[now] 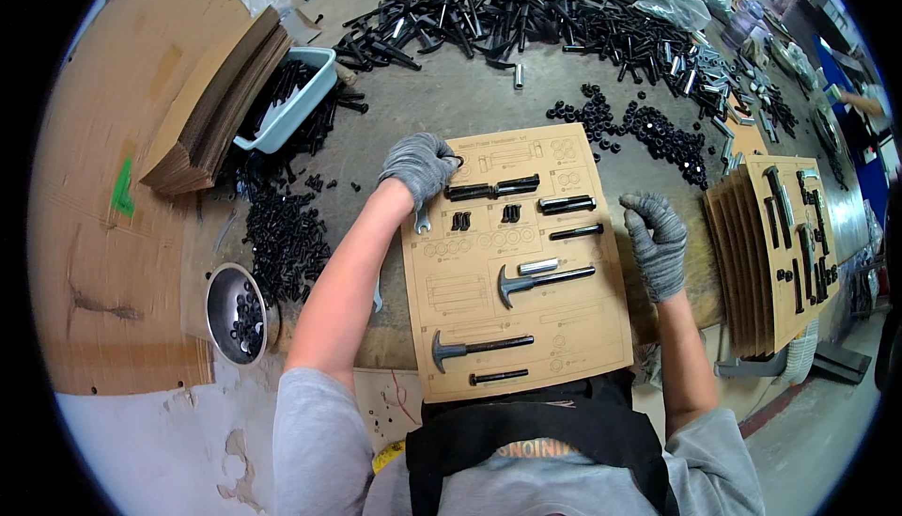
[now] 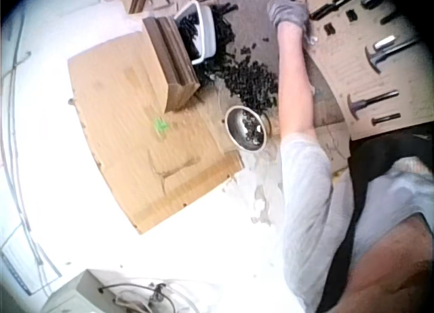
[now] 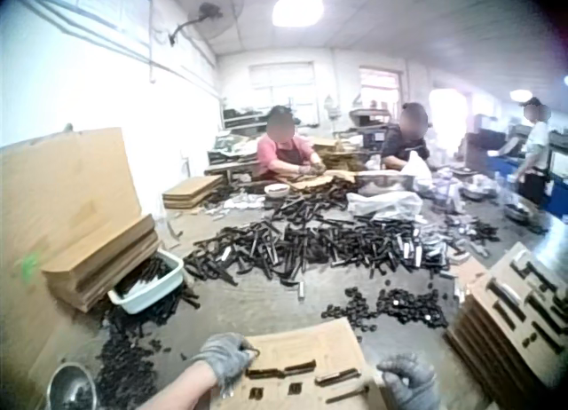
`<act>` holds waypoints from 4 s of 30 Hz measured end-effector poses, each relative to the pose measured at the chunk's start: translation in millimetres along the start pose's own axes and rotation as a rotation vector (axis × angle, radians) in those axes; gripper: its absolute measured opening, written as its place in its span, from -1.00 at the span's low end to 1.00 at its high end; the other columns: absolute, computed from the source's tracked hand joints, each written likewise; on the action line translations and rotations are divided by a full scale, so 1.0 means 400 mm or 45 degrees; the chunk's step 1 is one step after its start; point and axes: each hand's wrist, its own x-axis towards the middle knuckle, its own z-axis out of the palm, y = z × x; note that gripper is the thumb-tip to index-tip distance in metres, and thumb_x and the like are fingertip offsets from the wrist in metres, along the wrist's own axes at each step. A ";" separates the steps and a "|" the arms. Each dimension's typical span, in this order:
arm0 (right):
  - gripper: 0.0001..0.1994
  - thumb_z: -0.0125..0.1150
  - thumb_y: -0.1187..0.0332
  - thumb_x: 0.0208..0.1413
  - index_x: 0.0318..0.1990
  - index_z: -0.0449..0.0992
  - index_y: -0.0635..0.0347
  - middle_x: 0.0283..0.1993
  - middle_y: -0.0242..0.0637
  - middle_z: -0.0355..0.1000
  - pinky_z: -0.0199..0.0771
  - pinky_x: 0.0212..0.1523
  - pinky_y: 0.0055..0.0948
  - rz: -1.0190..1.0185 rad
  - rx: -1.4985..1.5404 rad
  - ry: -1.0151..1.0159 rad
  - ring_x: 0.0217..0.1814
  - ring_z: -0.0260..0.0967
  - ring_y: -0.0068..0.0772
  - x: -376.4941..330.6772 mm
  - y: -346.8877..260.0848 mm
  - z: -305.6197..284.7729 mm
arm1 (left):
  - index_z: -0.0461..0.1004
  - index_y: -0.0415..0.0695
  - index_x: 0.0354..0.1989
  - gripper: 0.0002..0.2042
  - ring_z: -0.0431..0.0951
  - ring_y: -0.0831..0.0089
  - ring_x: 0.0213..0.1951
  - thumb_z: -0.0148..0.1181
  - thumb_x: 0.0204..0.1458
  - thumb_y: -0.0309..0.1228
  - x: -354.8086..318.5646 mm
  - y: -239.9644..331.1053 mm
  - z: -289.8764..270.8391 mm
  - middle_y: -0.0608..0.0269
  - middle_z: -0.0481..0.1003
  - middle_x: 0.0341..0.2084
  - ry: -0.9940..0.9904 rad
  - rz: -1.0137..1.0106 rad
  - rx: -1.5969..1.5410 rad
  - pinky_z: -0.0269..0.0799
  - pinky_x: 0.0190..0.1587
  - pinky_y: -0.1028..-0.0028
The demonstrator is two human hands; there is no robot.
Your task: The person sorts various metal hardware components, including bolts, nuts, washers, and tools like hammers and wrenches, from a large pile on a workbench. They place the items onto a cardboard template with printed outlines, arranging them into specific slots and positions.
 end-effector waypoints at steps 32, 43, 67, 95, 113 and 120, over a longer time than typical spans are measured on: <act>-0.83 0.12 0.31 0.09 -0.20 0.60 -0.01 -0.18 -0.20 0.47 0.46 -0.10 -0.23 -0.390 -0.325 -0.791 -0.12 0.45 -0.16 0.261 -0.074 0.381 | 0.55 -0.13 -0.15 -0.70 0.58 0.22 -0.30 0.24 -0.06 -0.29 -0.007 -0.056 0.001 0.01 0.57 -0.38 0.137 0.074 -0.149 0.46 -0.18 0.32; -0.79 0.19 0.25 0.05 -0.15 0.61 -0.05 -0.15 -0.23 0.49 0.47 -0.10 -0.22 -0.331 -0.427 -0.976 -0.07 0.44 -0.11 0.298 -0.062 0.388 | 0.60 -0.07 -0.23 -0.78 0.56 0.20 -0.20 0.25 -0.07 -0.32 -0.007 -0.035 0.001 0.06 0.56 -0.25 -0.009 0.168 0.029 0.44 -0.08 0.34; -0.77 0.16 0.15 0.05 -0.21 0.63 -0.05 -0.20 -0.20 0.51 0.45 -0.12 -0.20 -0.107 -0.581 -0.903 -0.15 0.47 -0.13 0.291 -0.082 0.453 | 0.65 -0.01 -0.31 -0.79 0.32 0.15 0.17 0.26 -0.11 -0.24 0.001 -0.091 0.055 0.12 0.47 0.04 0.371 0.497 0.268 0.11 0.27 0.26; -0.73 0.24 0.27 0.11 -0.10 0.59 0.22 -0.18 -0.26 0.56 0.42 -0.15 -0.49 0.482 0.034 -0.256 -0.19 0.43 -0.51 0.229 0.039 0.103 | 0.57 -0.13 -0.20 -0.83 0.54 0.23 -0.13 0.18 0.07 -0.38 -0.348 -0.381 -0.218 0.12 0.56 -0.20 0.939 0.219 -0.178 0.41 0.01 0.37; -0.83 0.23 0.44 0.11 -0.17 0.60 0.30 -0.24 -0.30 0.55 0.42 -0.12 -0.49 0.389 0.155 -0.100 -0.22 0.41 -0.54 0.008 0.305 0.026 | 0.58 -0.23 -0.25 -0.77 0.51 0.47 -0.41 0.30 -0.09 -0.41 -0.608 -0.736 -0.160 0.24 0.58 -0.45 0.314 -0.654 -0.521 0.44 -0.29 0.41; -0.82 0.23 0.42 0.12 -0.15 0.59 0.29 -0.22 -0.30 0.55 0.42 -0.11 -0.49 0.417 0.204 -0.085 -0.21 0.41 -0.53 -0.010 0.305 0.017 | 0.56 -0.20 -0.35 -0.94 0.45 0.59 -0.54 0.24 0.02 -0.50 -0.661 -0.741 -0.193 0.33 0.53 -0.54 0.518 -0.803 -0.852 0.41 -0.52 0.58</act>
